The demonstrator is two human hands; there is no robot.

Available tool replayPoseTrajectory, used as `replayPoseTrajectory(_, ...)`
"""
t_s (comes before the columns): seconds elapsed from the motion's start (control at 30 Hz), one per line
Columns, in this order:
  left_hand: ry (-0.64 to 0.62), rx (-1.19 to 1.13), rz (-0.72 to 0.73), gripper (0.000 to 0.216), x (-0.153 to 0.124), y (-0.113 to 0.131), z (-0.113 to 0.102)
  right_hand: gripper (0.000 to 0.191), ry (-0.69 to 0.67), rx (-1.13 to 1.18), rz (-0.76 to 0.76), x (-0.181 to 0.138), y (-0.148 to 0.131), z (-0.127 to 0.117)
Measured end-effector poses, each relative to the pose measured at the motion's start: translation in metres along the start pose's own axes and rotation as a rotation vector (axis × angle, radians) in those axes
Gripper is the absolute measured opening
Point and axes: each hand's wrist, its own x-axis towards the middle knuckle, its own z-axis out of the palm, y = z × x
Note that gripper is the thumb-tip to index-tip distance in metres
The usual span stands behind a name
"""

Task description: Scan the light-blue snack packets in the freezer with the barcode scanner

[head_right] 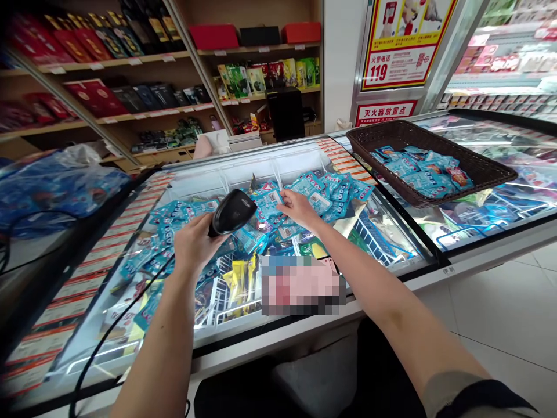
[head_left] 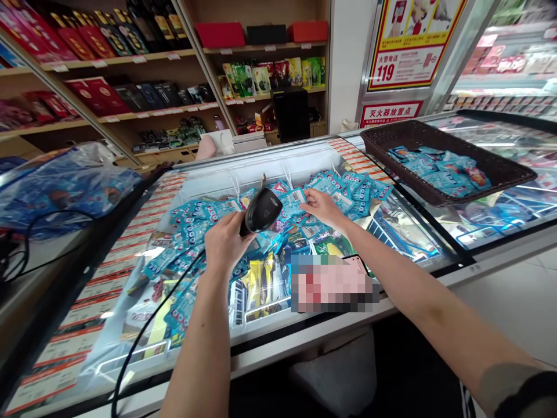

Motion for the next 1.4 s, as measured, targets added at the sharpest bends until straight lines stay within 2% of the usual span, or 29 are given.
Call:
replayPoseTrajectory(0.17,-0.014,-0.045,0.06,0.035,-0.01,0.003,0.005,0.028,-0.002,0.052,0.03,0.001,0.002,0.0)
replayPoseTrajectory(0.43,0.056,-0.104,0.109,0.035,-0.013,0.007,0.004,0.029,0.028,0.005,0.039,-0.003,0.0,0.0)
replayPoseTrajectory(0.9,-0.034,-0.123,0.112,0.035,-0.013,0.016,0.002,0.028,0.031,-0.027,0.032,-0.007,-0.006,0.001)
replayPoseTrajectory(1.4,-0.041,-0.098,0.111,0.032,-0.011,0.02,0.0,0.033,-0.008,0.001,-0.009,-0.004,0.01,0.0)
